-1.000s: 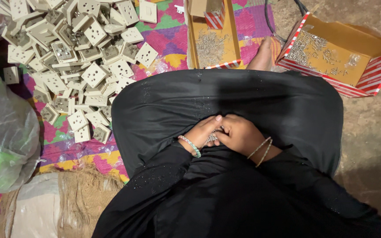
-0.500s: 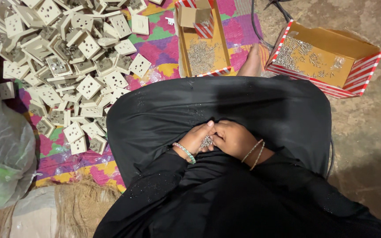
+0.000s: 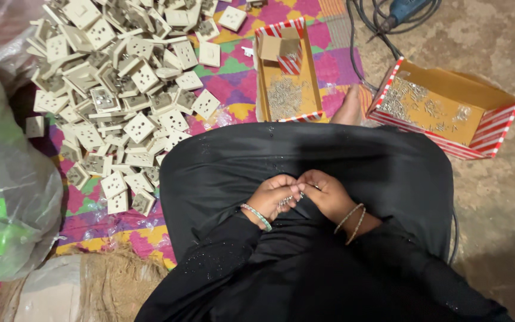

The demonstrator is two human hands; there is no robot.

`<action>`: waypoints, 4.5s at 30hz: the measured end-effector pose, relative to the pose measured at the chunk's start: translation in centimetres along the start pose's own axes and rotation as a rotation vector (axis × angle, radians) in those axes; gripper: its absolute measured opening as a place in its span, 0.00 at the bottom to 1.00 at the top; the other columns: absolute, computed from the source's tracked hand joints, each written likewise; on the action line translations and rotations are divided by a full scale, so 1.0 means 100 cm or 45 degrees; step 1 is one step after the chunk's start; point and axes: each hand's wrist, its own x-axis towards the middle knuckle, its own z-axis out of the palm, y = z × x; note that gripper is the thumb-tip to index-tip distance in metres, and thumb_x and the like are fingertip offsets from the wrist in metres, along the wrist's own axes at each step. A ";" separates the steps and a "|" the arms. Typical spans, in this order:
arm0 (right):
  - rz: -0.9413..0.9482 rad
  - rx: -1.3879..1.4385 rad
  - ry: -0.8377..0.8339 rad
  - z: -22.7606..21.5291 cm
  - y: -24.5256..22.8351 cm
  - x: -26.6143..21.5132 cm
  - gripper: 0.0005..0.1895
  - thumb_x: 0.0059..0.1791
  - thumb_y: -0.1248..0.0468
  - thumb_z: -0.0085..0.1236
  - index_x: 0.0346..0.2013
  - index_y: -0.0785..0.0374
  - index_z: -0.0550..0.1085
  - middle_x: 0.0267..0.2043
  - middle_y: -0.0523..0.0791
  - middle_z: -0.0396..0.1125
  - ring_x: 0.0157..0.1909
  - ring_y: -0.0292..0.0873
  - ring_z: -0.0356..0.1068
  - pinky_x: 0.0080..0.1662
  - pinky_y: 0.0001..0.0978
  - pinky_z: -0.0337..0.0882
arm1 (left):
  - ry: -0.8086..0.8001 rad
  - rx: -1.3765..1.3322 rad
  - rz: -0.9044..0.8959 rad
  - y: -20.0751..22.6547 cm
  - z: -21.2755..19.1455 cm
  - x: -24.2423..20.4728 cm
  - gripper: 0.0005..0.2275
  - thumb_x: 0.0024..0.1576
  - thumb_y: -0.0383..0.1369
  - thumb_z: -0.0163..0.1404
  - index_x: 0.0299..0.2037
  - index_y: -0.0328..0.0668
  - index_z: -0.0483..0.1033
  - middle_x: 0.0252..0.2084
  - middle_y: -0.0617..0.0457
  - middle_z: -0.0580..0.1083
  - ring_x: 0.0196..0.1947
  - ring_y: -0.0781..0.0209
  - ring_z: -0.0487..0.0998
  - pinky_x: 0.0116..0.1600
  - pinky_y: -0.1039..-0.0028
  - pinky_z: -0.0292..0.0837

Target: The person sits on a mat and assembles small electrical components by hand. They pick up white plastic blocks and metal pins, inserting the pins into the blocks one by one. A pile of finished blocks and boxes of pins are visible nearby.

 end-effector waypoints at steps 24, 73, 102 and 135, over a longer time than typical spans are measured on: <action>-0.013 -0.375 0.119 0.003 -0.012 -0.003 0.05 0.47 0.67 0.56 0.37 0.64 0.75 0.32 0.42 0.72 0.36 0.34 0.70 0.40 0.28 0.70 | 0.063 0.200 0.001 -0.009 -0.004 0.007 0.04 0.61 0.32 0.52 0.39 0.40 0.74 0.31 0.55 0.75 0.26 0.71 0.73 0.25 0.84 0.61; 0.040 -0.514 0.201 0.010 -0.038 -0.008 0.04 0.46 0.67 0.57 0.33 0.64 0.75 0.30 0.44 0.71 0.32 0.37 0.71 0.38 0.30 0.71 | 0.207 0.265 -0.001 -0.012 -0.011 0.012 0.06 0.61 0.36 0.52 0.38 0.43 0.77 0.29 0.57 0.74 0.25 0.71 0.72 0.24 0.83 0.59; -0.118 -0.542 0.149 0.002 -0.010 -0.004 0.04 0.45 0.67 0.57 0.34 0.64 0.75 0.30 0.43 0.72 0.34 0.36 0.72 0.38 0.30 0.71 | 0.123 0.431 -0.006 -0.018 -0.014 0.016 0.09 0.60 0.37 0.53 0.32 0.42 0.76 0.28 0.59 0.73 0.23 0.73 0.70 0.24 0.84 0.59; -0.338 -0.879 0.066 0.023 -0.069 -0.018 0.04 0.46 0.66 0.59 0.29 0.65 0.74 0.27 0.49 0.69 0.32 0.50 0.70 0.36 0.39 0.69 | 0.044 0.373 -0.064 -0.004 0.002 0.003 0.21 0.66 0.49 0.40 0.44 0.37 0.75 0.30 0.56 0.74 0.23 0.69 0.72 0.24 0.81 0.63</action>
